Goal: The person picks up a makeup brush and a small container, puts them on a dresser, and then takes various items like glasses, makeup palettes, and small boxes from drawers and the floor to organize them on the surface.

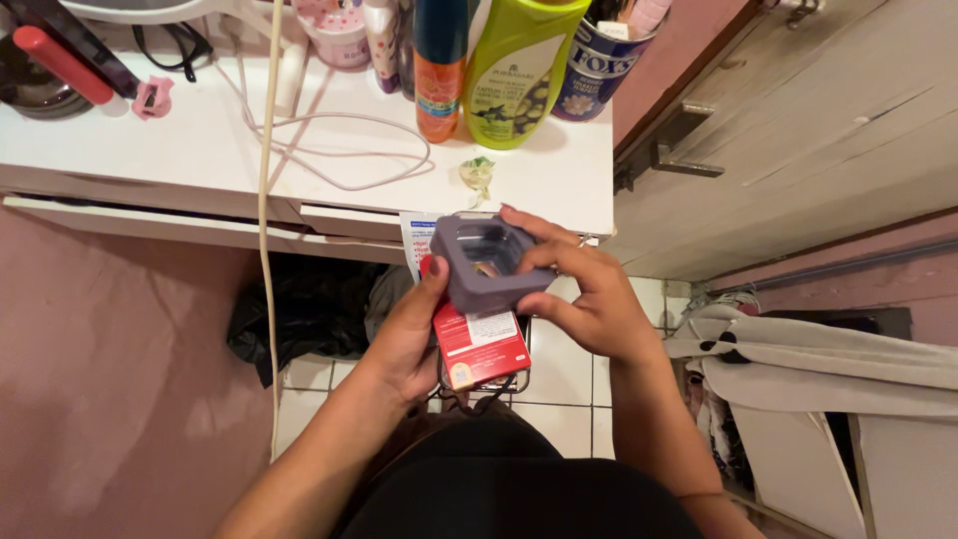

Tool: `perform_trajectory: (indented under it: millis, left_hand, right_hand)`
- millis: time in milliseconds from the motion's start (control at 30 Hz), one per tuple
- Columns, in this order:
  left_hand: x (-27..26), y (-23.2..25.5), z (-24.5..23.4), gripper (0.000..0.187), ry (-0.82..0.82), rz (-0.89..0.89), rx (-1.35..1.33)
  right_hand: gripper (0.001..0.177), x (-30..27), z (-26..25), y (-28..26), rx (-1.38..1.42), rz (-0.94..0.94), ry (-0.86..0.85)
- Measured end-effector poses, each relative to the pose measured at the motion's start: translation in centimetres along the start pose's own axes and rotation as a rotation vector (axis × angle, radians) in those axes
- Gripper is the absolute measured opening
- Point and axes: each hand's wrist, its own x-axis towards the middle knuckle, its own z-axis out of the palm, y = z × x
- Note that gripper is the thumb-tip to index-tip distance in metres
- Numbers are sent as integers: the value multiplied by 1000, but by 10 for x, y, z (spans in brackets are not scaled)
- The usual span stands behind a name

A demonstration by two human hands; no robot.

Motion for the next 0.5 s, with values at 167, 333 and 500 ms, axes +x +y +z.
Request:
perform_trajectory:
  millis: [167, 333, 500]
  left_hand:
    - [4, -2, -9, 51, 68, -21, 10]
    - [8, -4, -12, 42, 125, -19, 49]
    - [8, -3, -10, 43, 142, -41, 43]
  right_hand:
    - [34, -4, 13, 23, 281, -16, 95]
    - [40, -4, 22, 29, 489, -52, 238]
    - [58, -1, 12, 19, 860, -6, 523]
